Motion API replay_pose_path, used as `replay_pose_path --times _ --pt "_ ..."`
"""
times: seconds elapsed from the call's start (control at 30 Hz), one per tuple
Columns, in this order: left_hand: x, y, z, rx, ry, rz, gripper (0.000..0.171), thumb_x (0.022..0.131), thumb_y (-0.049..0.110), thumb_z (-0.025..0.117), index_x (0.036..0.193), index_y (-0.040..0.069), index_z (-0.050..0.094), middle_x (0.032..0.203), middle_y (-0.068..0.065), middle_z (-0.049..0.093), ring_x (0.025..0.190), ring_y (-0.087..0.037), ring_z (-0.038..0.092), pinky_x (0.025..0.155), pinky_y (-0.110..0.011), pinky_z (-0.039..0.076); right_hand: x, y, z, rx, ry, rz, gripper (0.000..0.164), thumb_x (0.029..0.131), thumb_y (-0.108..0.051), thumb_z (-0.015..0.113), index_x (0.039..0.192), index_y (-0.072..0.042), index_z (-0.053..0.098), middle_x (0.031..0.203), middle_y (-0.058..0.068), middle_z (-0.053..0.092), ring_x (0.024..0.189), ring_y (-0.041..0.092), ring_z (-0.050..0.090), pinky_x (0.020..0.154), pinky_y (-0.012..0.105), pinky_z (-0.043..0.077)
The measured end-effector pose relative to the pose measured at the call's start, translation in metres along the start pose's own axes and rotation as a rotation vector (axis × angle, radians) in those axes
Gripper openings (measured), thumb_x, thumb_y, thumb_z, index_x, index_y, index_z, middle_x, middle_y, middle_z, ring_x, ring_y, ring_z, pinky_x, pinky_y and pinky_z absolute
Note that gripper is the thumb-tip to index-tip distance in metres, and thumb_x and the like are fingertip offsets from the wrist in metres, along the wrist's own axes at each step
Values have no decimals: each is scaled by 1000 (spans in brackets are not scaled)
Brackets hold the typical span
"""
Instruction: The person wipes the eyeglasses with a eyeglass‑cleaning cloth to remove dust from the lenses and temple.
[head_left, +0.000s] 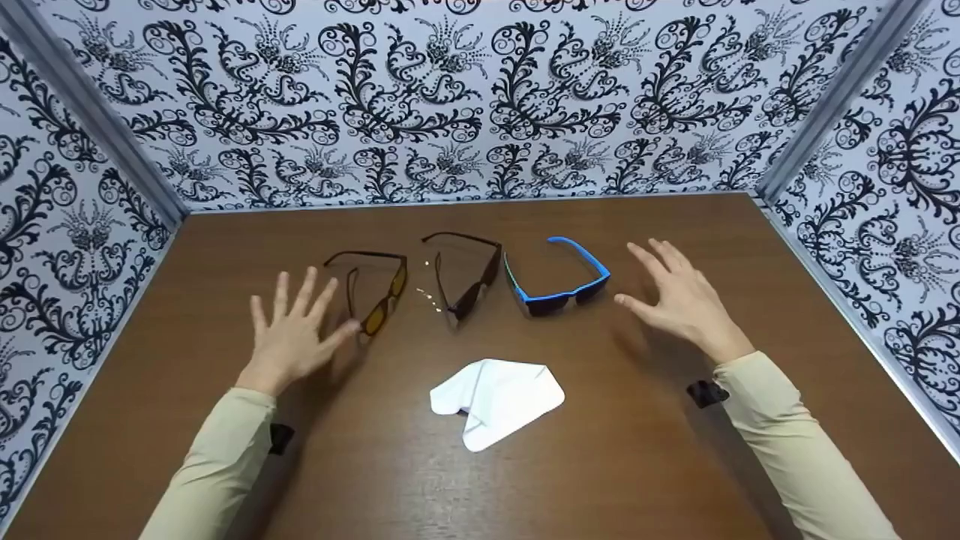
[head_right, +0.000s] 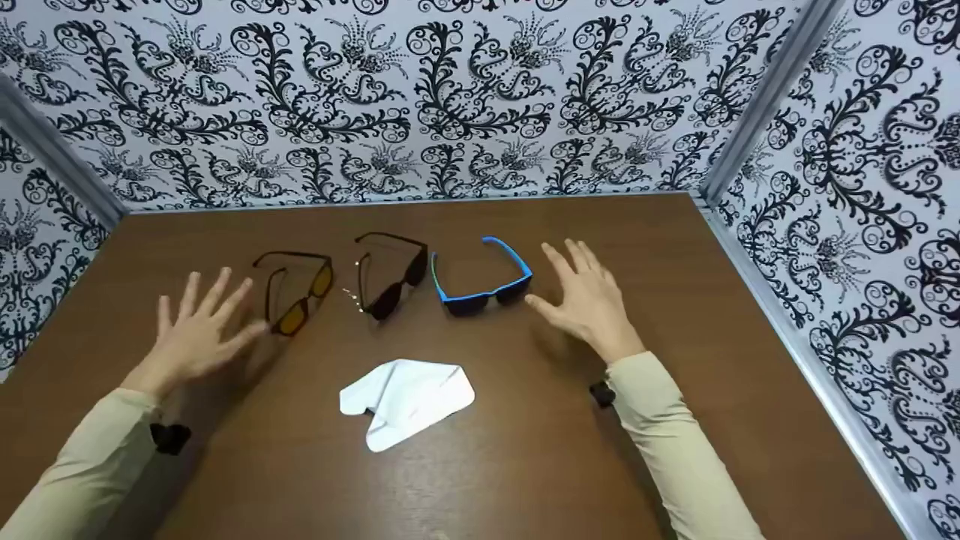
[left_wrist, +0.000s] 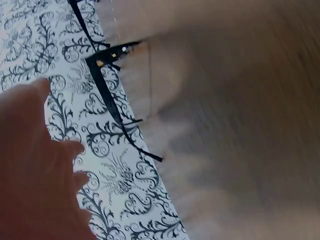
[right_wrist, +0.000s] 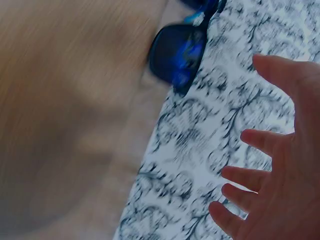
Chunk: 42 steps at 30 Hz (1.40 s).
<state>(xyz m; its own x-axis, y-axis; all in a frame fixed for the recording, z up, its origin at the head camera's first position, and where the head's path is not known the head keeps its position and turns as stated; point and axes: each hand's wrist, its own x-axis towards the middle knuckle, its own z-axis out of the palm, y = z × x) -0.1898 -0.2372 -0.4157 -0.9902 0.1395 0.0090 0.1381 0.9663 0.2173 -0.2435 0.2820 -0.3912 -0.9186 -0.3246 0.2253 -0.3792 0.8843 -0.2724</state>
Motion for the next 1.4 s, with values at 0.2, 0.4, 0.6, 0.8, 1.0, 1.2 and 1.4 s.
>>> replay_pose_path --times 0.2,0.4,0.6,0.8,1.0,1.2,1.4 --pt "-1 11 5 -17 -55 113 83 84 38 72 150 5 32 157 -22 -7 139 -41 -20 103 -63 -18 -1 -28 8 8 110 -152 65 81 -29 73 138 -8 49 138 23 45 130 42 37 96 62 36" --pt "2 17 11 -41 24 195 52 88 19 70 132 -3 53 156 -25 10 141 -46 -5 106 -67 -3 -1 -55 19 26 113 -272 43 83 -23 72 121 -5 62 119 15 60 111 34 55 83 52 48" --pt "8 21 13 45 69 289 20 90 8 66 106 -3 64 139 -26 42 139 -48 15 106 -68 9 -4 -70 25 18 57 -322 35 85 -22 71 115 -5 65 112 10 63 103 28 60 77 48 52" --pt "13 23 12 89 70 327 14 88 5 68 99 -3 67 113 -20 59 131 -42 36 107 -67 10 -7 -74 30 5 0 -344 30 87 -23 69 112 -7 66 110 9 64 99 27 62 76 47 52" --pt "15 22 10 97 77 313 11 85 4 68 92 -4 68 104 -20 61 112 -41 50 108 -62 17 -6 -79 39 -4 -42 -399 26 89 -22 67 110 -7 66 104 6 64 92 24 62 72 43 52" --pt "14 20 7 112 87 273 13 82 -1 65 93 -6 68 92 -18 62 95 -38 53 101 -55 34 -3 -93 53 13 -122 -480 19 89 -18 67 105 -8 67 96 4 63 81 19 62 65 38 52" --pt "13 20 3 124 118 254 12 75 -3 64 86 -6 67 84 -17 59 81 -33 50 78 -48 47 3 -114 67 76 -241 -507 12 88 -14 68 99 -12 71 92 1 64 81 17 62 65 37 52"
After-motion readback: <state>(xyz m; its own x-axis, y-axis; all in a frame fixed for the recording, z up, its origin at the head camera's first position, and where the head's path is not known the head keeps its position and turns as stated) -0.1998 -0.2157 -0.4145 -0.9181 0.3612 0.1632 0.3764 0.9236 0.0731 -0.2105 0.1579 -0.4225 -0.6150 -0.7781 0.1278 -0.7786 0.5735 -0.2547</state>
